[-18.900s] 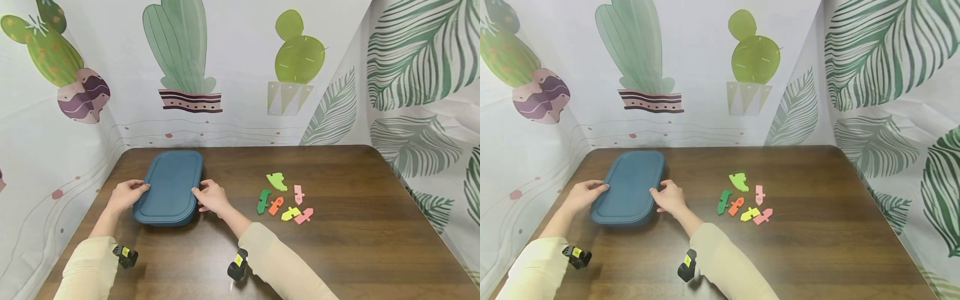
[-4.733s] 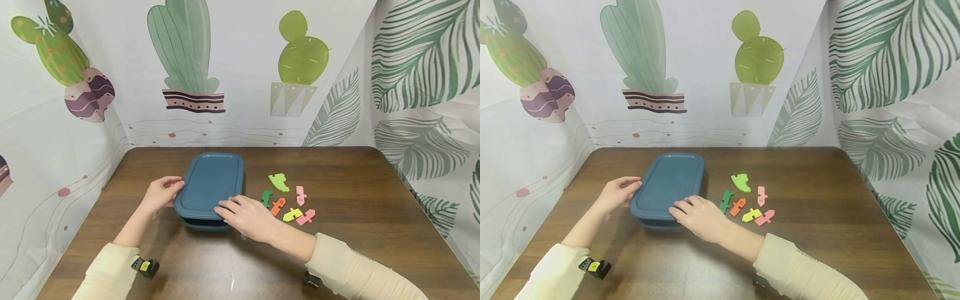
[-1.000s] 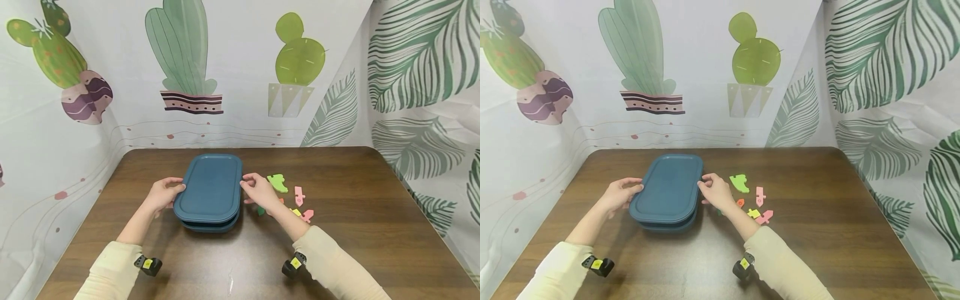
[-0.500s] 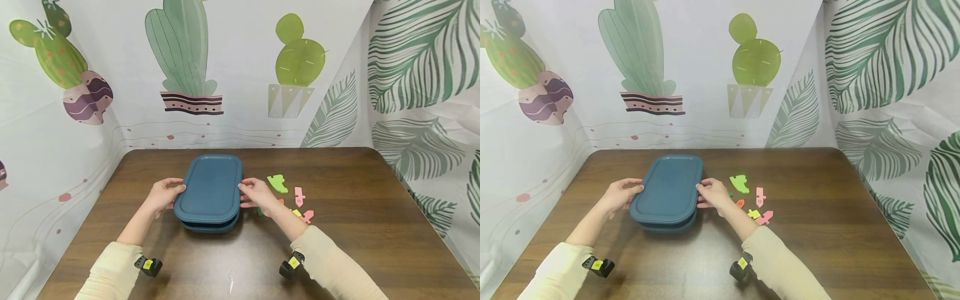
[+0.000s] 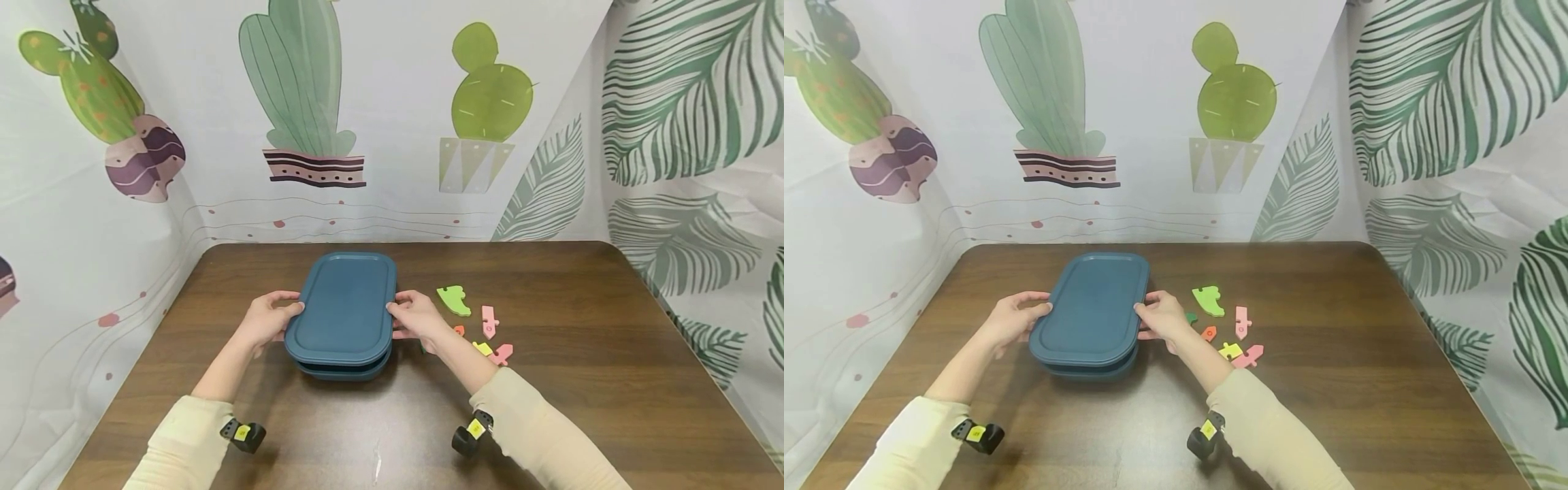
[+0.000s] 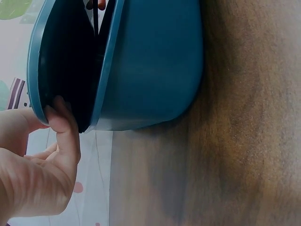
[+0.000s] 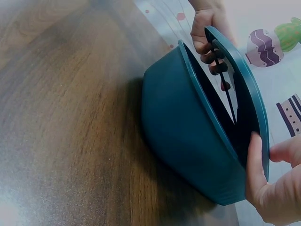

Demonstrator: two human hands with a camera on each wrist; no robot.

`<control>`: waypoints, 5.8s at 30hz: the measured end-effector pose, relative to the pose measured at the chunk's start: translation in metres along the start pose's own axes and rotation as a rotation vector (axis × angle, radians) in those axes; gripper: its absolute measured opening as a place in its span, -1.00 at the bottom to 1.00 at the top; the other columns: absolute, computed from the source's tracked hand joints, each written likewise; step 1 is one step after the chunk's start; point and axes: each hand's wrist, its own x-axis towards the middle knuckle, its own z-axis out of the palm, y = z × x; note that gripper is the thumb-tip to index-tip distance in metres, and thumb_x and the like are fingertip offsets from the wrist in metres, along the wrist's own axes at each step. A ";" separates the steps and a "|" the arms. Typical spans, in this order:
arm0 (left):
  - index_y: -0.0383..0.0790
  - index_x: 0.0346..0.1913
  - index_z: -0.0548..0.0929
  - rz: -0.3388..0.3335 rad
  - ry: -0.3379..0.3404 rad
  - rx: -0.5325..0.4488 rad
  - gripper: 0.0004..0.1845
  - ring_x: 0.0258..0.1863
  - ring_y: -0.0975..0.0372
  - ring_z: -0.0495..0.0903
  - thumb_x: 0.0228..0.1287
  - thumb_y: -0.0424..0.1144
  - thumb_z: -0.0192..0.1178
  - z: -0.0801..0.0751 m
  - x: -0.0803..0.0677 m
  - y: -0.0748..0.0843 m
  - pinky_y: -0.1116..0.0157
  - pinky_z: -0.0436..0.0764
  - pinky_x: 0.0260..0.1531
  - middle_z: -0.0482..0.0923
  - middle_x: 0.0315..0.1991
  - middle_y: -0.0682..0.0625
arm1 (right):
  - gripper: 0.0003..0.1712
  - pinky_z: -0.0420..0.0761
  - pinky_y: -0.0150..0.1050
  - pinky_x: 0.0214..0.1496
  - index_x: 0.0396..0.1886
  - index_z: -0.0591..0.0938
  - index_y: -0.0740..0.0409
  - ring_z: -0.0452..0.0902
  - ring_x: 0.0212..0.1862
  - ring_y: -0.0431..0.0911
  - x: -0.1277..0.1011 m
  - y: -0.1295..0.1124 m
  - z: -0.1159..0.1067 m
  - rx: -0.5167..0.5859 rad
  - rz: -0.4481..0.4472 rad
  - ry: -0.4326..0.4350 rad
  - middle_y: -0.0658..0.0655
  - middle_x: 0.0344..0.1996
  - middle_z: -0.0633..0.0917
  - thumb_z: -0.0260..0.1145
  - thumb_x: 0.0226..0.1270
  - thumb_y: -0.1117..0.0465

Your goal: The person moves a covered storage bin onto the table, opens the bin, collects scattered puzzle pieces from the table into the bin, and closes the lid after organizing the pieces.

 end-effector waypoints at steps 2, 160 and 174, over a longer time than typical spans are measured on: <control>-0.25 0.25 0.33 0.000 0.002 -0.001 -0.51 -0.50 0.26 0.65 0.29 -0.20 0.11 0.000 0.000 0.000 0.26 0.66 -0.45 0.63 -0.48 0.02 | -0.53 0.66 -0.28 -0.35 0.17 0.34 0.30 0.52 -0.44 -0.16 -0.001 -0.001 0.000 -0.010 -0.002 0.000 0.18 -0.26 0.56 0.16 0.29 0.28; -0.20 0.29 0.29 0.159 0.186 0.298 -0.42 -0.64 0.32 0.35 0.31 0.02 0.06 -0.142 -0.064 -0.053 0.33 0.41 -0.64 0.46 -0.50 0.24 | -0.53 0.53 -0.47 -0.59 0.16 0.44 0.15 0.54 -0.72 -0.24 -0.011 -0.022 0.154 -0.443 -0.224 0.041 -0.02 -0.41 0.64 0.24 0.26 0.16; -0.05 0.34 0.28 0.124 0.201 0.324 -0.41 -0.56 0.39 0.40 0.31 0.08 0.02 -0.159 -0.069 -0.065 0.34 0.48 -0.50 0.39 -0.46 0.33 | -0.48 0.51 -0.46 -0.16 0.19 0.43 0.13 0.57 -0.71 -0.25 -0.014 -0.026 0.174 -0.502 -0.258 0.065 -0.10 -0.48 0.60 0.26 0.24 0.14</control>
